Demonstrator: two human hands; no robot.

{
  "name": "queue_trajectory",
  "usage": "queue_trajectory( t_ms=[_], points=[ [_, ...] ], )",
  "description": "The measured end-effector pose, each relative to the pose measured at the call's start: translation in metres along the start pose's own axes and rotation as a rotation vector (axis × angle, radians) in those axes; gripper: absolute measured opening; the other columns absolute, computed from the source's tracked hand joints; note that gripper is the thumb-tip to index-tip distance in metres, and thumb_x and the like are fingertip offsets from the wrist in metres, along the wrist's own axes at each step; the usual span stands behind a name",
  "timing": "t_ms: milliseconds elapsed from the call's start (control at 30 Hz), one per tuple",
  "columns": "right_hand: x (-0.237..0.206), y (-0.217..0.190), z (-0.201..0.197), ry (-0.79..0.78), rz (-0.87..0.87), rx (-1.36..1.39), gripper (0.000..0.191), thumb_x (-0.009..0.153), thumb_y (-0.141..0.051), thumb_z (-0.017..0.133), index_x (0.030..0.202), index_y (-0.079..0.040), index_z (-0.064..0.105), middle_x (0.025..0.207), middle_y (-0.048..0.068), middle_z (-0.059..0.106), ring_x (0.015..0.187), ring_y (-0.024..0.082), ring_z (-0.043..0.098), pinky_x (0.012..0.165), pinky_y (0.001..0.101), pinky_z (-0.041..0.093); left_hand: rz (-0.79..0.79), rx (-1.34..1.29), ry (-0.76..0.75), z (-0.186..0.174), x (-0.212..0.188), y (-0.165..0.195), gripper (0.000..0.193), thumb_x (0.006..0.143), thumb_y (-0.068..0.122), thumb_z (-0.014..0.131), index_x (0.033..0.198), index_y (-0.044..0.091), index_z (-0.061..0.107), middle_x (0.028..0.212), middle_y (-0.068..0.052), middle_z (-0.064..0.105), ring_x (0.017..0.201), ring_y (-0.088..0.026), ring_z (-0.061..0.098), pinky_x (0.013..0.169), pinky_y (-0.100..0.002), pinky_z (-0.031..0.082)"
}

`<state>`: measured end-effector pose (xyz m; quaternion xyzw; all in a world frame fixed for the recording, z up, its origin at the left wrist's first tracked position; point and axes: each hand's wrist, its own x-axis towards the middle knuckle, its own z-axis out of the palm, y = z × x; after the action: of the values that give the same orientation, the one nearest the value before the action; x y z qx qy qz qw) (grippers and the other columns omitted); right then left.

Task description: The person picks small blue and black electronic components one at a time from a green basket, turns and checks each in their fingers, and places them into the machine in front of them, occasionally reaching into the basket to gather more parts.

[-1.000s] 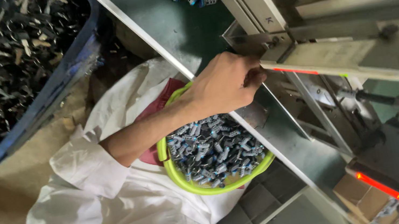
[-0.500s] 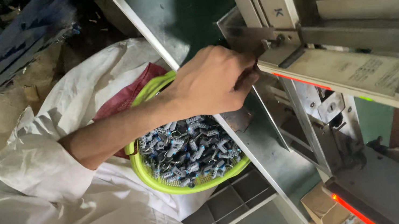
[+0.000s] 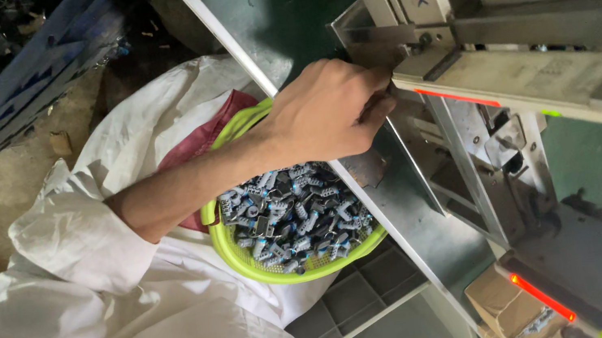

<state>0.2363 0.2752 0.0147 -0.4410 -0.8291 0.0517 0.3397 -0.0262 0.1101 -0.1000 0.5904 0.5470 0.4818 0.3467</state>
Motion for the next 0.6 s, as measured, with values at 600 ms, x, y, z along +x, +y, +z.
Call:
queue_trajectory(
  t_ms=[600],
  points=[
    [-0.178, -0.073, -0.087, 0.851, 0.527, 0.267, 0.019, 0.1, -0.007, 0.061, 0.119, -0.008, 0.061, 0.1, 0.008, 0.067, 0.072, 0.011, 0.054, 0.055, 0.02, 0.043, 0.61, 0.189, 0.454, -0.097, 0.093, 0.031, 0.02, 0.107, 0.03, 0.066, 0.111, 0.012, 0.074, 0.088, -0.008, 0.073, 0.072, -0.025, 0.068, 0.062, -0.039, 0.052]
  ],
)
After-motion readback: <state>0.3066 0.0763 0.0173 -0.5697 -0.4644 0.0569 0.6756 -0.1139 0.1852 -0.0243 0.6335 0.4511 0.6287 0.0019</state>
